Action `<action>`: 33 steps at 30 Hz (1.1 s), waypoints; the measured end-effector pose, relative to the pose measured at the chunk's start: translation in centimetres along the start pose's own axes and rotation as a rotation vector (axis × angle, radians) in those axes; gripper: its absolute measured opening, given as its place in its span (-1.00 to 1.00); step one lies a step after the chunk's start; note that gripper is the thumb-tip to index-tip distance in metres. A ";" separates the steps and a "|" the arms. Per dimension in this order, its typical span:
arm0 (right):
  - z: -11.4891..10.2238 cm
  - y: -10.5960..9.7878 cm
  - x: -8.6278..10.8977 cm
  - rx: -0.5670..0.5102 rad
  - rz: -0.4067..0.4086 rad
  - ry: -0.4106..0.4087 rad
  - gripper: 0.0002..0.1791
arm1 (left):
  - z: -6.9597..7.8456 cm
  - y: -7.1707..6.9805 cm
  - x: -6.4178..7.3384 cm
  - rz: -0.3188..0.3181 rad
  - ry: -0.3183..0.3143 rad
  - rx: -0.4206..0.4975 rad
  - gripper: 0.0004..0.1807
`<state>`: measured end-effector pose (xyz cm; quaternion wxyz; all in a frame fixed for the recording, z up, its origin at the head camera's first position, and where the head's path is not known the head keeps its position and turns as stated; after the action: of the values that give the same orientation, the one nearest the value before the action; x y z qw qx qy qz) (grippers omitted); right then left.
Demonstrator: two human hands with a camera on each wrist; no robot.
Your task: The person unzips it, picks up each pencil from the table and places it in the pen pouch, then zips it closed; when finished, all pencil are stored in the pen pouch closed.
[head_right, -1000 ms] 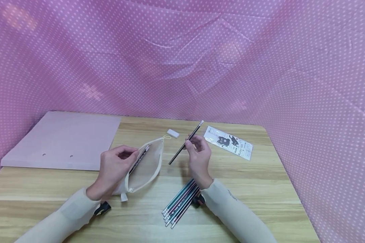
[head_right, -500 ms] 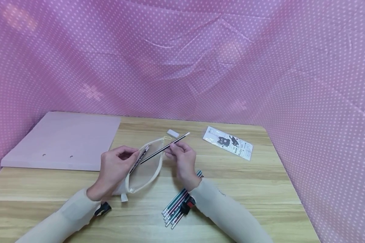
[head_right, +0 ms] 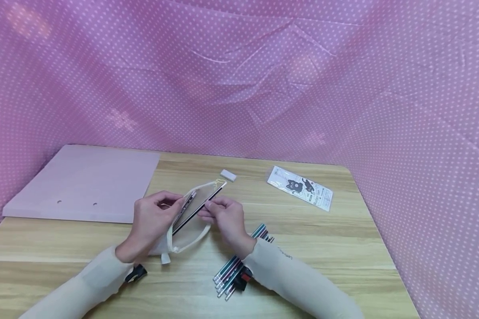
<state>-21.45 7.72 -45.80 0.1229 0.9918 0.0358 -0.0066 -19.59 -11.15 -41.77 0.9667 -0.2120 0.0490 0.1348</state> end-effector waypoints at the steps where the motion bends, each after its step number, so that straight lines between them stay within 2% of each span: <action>1: 0.1 0.2 0.1 0.009 -0.017 0.012 -0.76 | 0.0 0.0 0.0 -0.005 -0.003 0.003 -0.94; 5: 0.4 1.1 0.5 0.003 -0.070 0.061 -0.76 | -0.1 0.2 0.1 -0.012 -0.007 0.006 -0.95; 10: 0.9 1.6 0.6 -0.019 -0.079 0.102 -0.80 | -0.1 0.3 0.2 -0.008 0.010 0.008 -0.91; 20: 1.3 1.6 0.6 0.010 -0.081 0.130 -0.80 | -0.2 0.1 0.2 0.016 0.047 0.029 -0.95; 26: 1.4 2.1 0.8 0.036 -0.122 0.166 -0.84 | -0.1 0.1 0.2 0.009 0.057 0.033 -0.95; 33: 1.2 2.3 1.0 0.037 -0.146 0.171 -0.82 | -0.1 0.0 0.1 0.010 0.059 0.032 -0.93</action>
<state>-20.25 5.28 -46.48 0.1004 0.9855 0.1183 0.0685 -19.46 -11.17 -41.91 0.9674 -0.2002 0.0807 0.1325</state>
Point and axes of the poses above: each hand's wrist, its own x-axis away from the middle knuckle, its own y-axis out of the palm, z = x × y, the point moved 5 cm from there along -x, towards the middle knuckle, and after that the axes turned 14 degrees about -y, right-handed, at the moved point
